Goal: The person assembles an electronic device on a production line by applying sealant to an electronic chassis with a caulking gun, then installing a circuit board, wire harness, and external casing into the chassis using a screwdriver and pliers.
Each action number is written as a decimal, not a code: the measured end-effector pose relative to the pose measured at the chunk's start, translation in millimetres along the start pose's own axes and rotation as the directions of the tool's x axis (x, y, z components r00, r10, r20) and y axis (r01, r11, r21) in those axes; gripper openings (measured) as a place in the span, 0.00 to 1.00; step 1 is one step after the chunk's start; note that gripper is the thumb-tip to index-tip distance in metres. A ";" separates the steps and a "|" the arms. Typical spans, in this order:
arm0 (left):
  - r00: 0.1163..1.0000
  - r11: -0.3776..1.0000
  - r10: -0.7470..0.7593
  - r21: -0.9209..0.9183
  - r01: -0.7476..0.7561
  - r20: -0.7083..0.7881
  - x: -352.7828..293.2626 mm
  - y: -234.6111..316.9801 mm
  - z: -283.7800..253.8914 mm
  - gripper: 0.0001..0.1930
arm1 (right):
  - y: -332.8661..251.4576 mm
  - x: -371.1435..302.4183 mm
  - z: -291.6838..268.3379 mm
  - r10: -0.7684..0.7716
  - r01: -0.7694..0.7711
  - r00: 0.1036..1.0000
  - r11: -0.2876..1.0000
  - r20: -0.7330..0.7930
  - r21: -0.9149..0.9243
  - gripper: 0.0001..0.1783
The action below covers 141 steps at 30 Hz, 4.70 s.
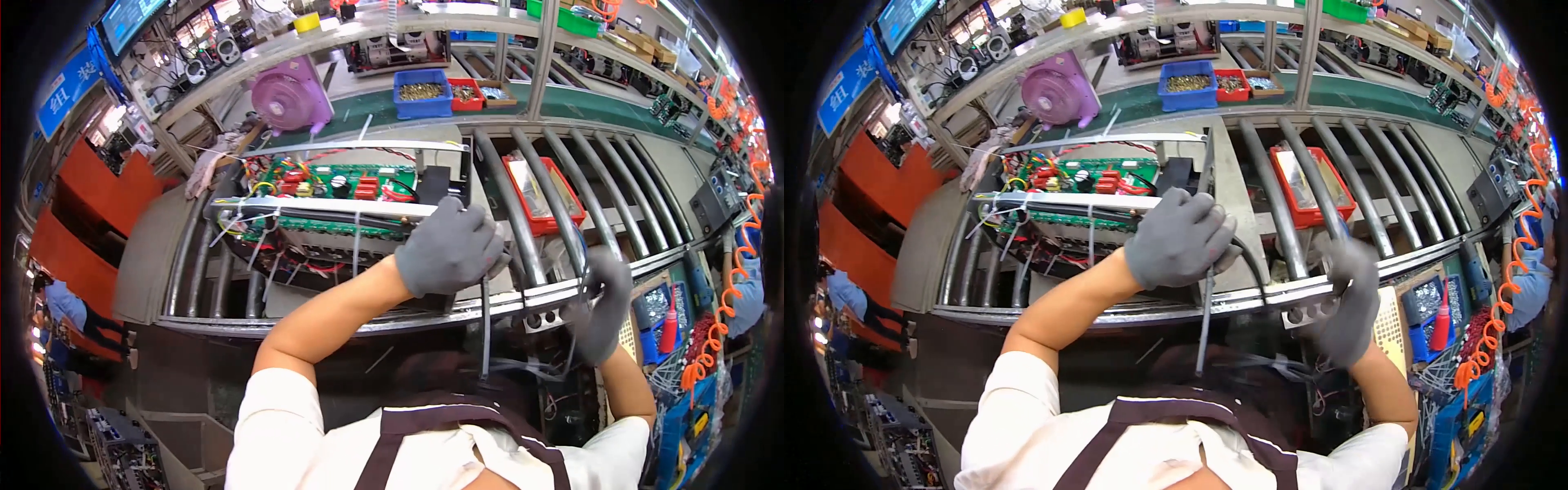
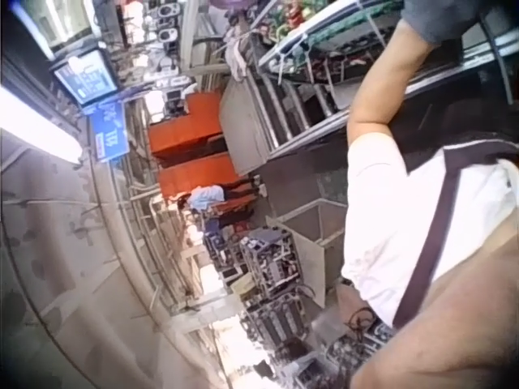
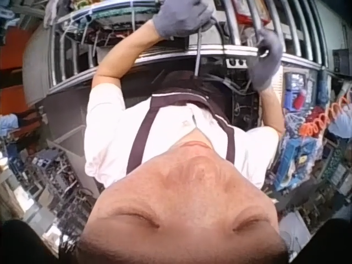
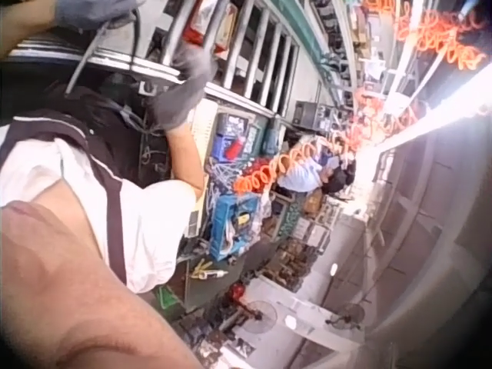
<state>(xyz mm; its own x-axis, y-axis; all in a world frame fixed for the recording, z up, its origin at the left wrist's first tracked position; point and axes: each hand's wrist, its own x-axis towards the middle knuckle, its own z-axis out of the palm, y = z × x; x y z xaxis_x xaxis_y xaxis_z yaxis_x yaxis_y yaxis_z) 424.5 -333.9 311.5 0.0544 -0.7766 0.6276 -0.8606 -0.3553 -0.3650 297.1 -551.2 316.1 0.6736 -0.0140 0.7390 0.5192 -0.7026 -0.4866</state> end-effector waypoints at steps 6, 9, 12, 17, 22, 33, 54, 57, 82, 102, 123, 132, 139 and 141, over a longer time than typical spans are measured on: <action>0.997 1.000 0.022 0.004 -0.022 -0.076 1.2 -4.0 -19.0 0.20 | -56.3 32.4 57.3 -0.952 0.982 0.170 0.185 0.254 0.036 0.07; 0.964 0.971 -0.235 -0.069 0.227 -0.127 -3.1 -4.2 -28.8 0.29 | -62.8 75.8 74.2 -0.992 0.981 0.125 0.121 -0.016 0.152 0.09; 0.906 0.907 -0.405 -0.066 0.415 0.126 -37.6 -3.4 -8.8 0.34 | -38.3 136.1 80.7 -0.757 0.713 0.567 0.648 0.325 0.266 0.09; 0.927 0.924 -0.375 0.067 0.376 -0.030 -16.0 -9.8 -38.0 0.36 | 63.6 145.6 174.6 0.397 -0.416 0.896 0.593 0.199 0.690 0.16; 0.934 0.935 -0.348 0.038 0.352 -0.087 -27.6 -17.7 -35.9 0.44 | 106.6 19.5 210.7 0.398 -0.506 0.839 0.822 0.372 0.260 0.26; 0.980 0.985 -0.168 0.058 0.163 0.105 -24.0 -5.6 -36.4 0.30 | -48.6 -51.0 104.7 -0.450 -0.893 0.311 -0.441 0.837 0.094 0.46; 0.903 0.948 -0.315 -0.140 0.286 -0.291 -48.7 -7.1 -10.3 0.27 | -37.7 100.3 96.1 -0.821 0.698 0.570 0.493 0.014 0.520 0.11; 0.846 0.923 -0.332 -0.329 0.199 -0.418 -25.3 -8.5 -15.5 0.36 | -19.4 129.0 112.1 -0.042 -0.106 0.983 0.667 0.180 0.738 0.14; 0.958 0.976 -0.207 0.020 0.215 -0.198 -46.2 -12.8 -31.8 0.54 | 72.3 117.1 227.1 -0.149 0.179 0.977 0.961 -0.150 0.211 0.17; 0.950 0.995 -0.083 0.030 0.096 -0.301 -26.9 -14.8 -18.7 0.56 | -65.4 -52.6 100.6 0.038 -0.716 0.489 -0.553 0.872 0.426 0.35; 0.120 0.428 -0.668 -0.247 0.869 -0.734 -221.1 -35.7 -71.2 0.22 | 113.4 -405.8 -289.4 0.577 -0.690 0.506 -0.176 -0.641 -0.703 0.23; -0.089 0.231 -0.923 -0.727 0.647 -0.373 -164.6 -77.8 -73.1 0.21 | 160.1 -211.6 -174.7 0.481 -0.637 0.770 0.554 -0.419 -0.536 0.20; -0.179 0.257 -0.896 -0.804 0.536 -0.406 -134.5 -84.2 -47.7 0.17 | 113.6 15.7 89.2 0.396 -0.417 0.907 0.809 0.142 0.414 0.26; -0.091 0.211 -0.951 -0.837 0.505 -0.295 -139.2 -97.3 -24.8 0.12 | 153.8 47.7 148.1 0.330 -0.381 0.920 0.880 0.211 0.285 0.23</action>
<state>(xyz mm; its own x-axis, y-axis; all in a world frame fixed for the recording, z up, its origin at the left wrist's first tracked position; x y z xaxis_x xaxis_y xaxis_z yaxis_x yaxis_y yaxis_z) 488.2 -178.3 276.7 0.6642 0.5621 0.4929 -0.5778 -0.0323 0.8155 487.0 -554.6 207.5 0.9022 -0.0942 0.4209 0.3500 -0.4103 -0.8421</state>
